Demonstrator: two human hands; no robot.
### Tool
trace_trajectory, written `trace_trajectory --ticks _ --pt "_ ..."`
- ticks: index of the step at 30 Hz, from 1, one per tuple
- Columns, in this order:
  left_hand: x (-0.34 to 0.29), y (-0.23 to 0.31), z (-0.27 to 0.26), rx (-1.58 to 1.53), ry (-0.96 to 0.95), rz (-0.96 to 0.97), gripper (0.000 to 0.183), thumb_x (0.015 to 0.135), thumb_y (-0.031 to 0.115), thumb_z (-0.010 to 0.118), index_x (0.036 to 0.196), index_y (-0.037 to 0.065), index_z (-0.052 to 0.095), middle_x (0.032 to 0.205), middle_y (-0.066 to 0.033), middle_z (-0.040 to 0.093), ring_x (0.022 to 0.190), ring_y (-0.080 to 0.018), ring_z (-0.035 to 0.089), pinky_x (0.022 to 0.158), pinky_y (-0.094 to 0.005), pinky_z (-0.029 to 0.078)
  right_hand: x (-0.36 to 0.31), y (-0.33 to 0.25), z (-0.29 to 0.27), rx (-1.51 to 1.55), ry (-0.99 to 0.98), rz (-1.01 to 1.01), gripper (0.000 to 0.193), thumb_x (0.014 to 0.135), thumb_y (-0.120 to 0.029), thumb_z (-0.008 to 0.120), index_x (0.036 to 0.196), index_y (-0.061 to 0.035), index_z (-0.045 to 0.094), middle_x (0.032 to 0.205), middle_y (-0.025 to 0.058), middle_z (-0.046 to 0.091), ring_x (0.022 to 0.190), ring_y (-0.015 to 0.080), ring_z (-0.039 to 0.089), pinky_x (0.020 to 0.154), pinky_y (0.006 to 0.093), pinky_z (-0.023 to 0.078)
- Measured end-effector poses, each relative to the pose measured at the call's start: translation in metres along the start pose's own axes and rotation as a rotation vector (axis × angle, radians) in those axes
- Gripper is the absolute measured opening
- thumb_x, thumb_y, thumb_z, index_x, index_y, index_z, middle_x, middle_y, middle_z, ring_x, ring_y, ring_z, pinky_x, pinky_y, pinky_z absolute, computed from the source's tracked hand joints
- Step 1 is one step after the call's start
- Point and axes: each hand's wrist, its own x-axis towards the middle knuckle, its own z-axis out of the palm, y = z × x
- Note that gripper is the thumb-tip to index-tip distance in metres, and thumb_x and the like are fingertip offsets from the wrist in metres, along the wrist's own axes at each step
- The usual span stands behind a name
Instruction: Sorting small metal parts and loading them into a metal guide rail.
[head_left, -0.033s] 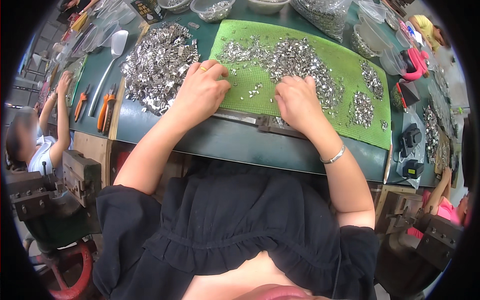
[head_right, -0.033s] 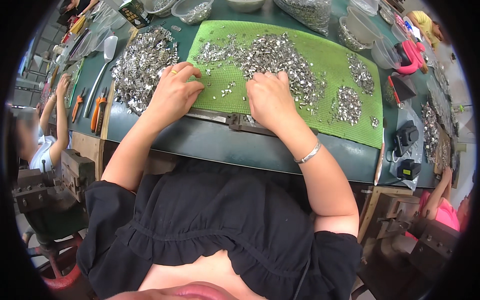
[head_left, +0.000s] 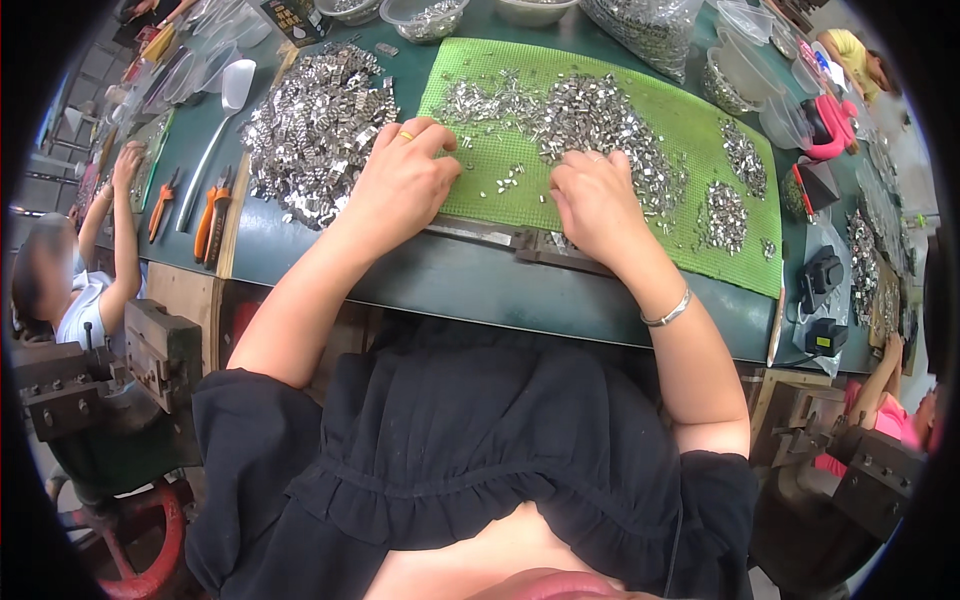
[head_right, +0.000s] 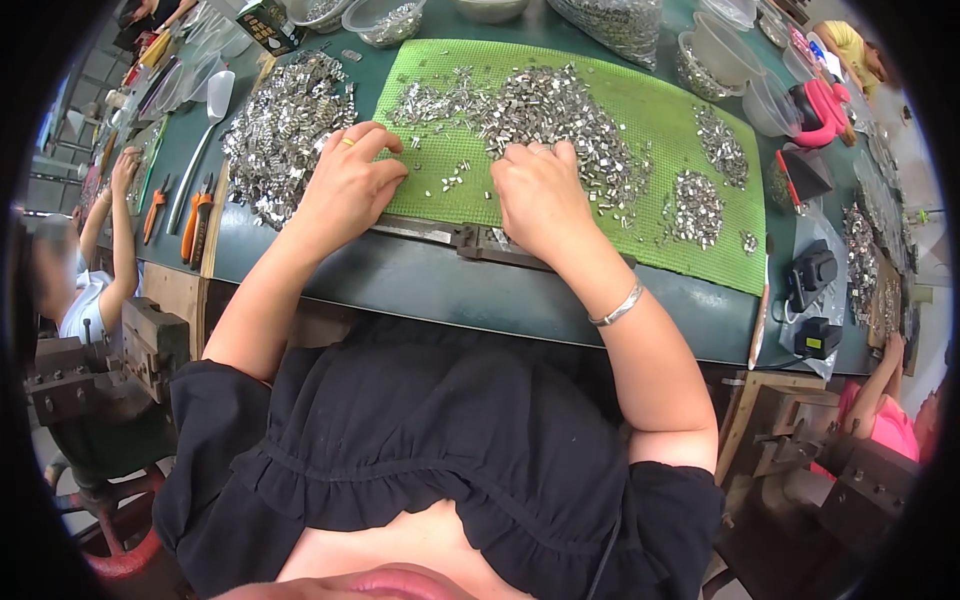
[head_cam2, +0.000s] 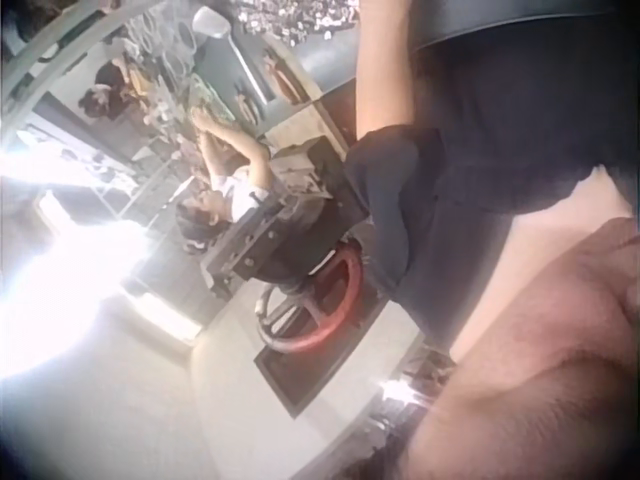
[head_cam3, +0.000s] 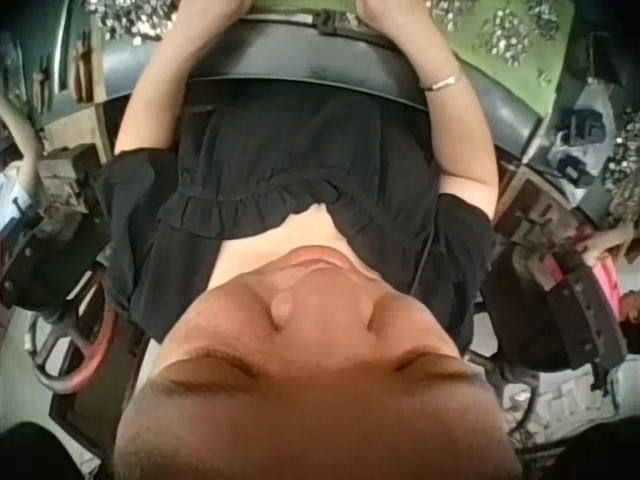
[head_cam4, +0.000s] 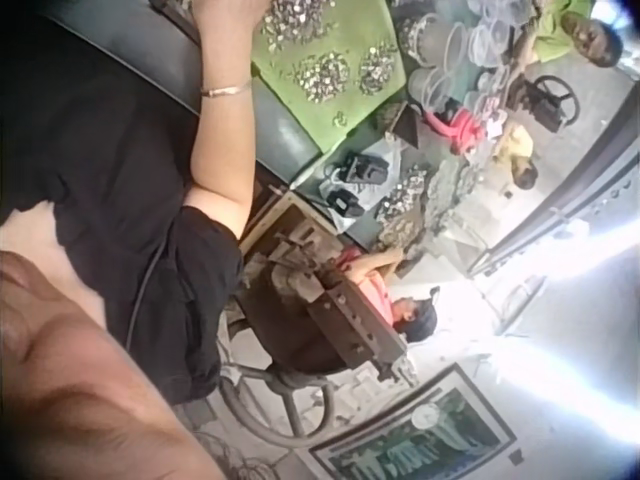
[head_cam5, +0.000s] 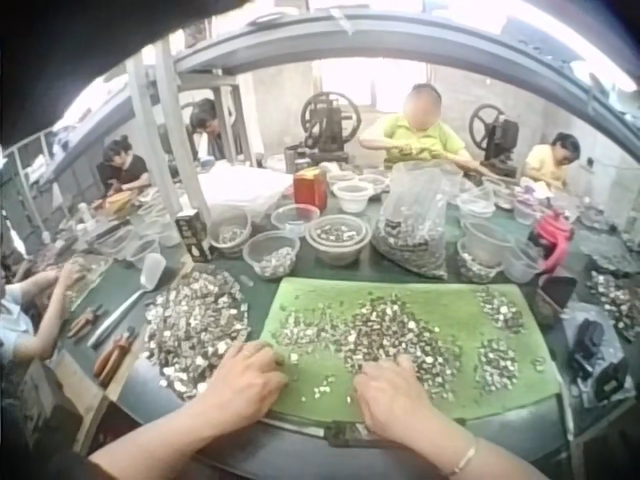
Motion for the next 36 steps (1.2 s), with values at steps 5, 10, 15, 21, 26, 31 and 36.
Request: trace_trajectory --ticks 5,10,15,21,26,31,36 --pt "0.005 0.012 0.007 0.066 -0.027 -0.059 0.007 0.08 0.006 0.067 0.086 0.006 0.064 0.103 -0.0045 0.059 0.107 -0.0266 0.054 0.092 -0.0414 0.04 -0.001 -0.002 -0.006 0.006 -0.03 0.017 0.01 0.074 0.002 0.06 0.076 -0.0063 0.063 0.084 0.0083 0.061 0.088 0.0276 0.06 0.082 0.0421 0.037" --pt "0.019 0.052 0.005 -0.304 -0.023 -0.058 0.011 0.079 0.006 0.068 0.089 0.007 0.064 0.101 -0.0059 0.061 0.1 -0.0282 0.056 0.089 -0.041 0.04 -0.018 0.005 -0.029 0.121 0.178 0.02 0.013 0.077 0.002 0.059 0.085 -0.0072 0.056 0.083 0.0091 0.057 0.086 0.0296 0.057 0.077 0.0419 0.036" --pt "0.032 0.09 0.021 -0.465 -0.047 0.108 0.012 0.078 0.006 0.069 0.089 0.007 0.064 0.099 -0.0048 0.063 0.101 -0.0258 0.057 0.088 -0.0403 0.039 -0.068 -0.004 -0.034 0.314 0.188 0.082 0.013 0.078 0.004 0.059 0.088 -0.003 0.054 0.091 0.0128 0.054 0.088 0.0337 0.054 0.075 0.0422 0.041" --pt "0.04 0.089 0.029 -0.471 -0.158 0.106 0.008 0.078 0.008 0.066 0.086 0.008 0.067 0.09 -0.0049 0.064 0.095 -0.0254 0.059 0.083 -0.0422 0.038 -0.078 -0.019 -0.02 0.213 0.22 0.123 0.013 0.076 0.0 0.063 0.087 -0.0043 0.057 0.097 0.0111 0.056 0.091 0.0315 0.055 0.076 0.0408 0.043" --pt "0.034 0.092 0.036 -0.431 -0.054 0.126 0.009 0.077 0.008 0.067 0.086 0.008 0.067 0.089 -0.0037 0.063 0.094 -0.0247 0.059 0.082 -0.0423 0.038 -0.075 -0.021 -0.018 0.172 0.185 0.132 0.013 0.076 0.001 0.063 0.085 -0.0045 0.056 0.094 0.011 0.055 0.089 0.0315 0.054 0.075 0.0413 0.042" --pt "0.029 0.088 0.033 -0.354 -0.02 0.217 0.015 0.075 0.009 0.071 0.09 0.01 0.067 0.095 -0.0009 0.062 0.096 -0.0215 0.057 0.086 -0.04 0.037 -0.071 -0.018 -0.024 0.293 0.13 0.183 0.015 0.075 0.003 0.064 0.084 -0.0045 0.056 0.089 0.011 0.056 0.087 0.0329 0.055 0.074 0.0431 0.042" --pt "0.017 0.073 0.017 -0.325 0.021 0.15 0.029 0.078 0.017 0.075 0.104 0.012 0.067 0.104 -0.0018 0.064 0.106 -0.0219 0.058 0.092 -0.0437 0.036 -0.061 -0.012 -0.037 0.524 0.042 0.33 0.015 0.074 0.001 0.069 0.082 -0.0018 0.056 0.081 0.0128 0.057 0.08 0.0333 0.057 0.07 0.0411 0.044"
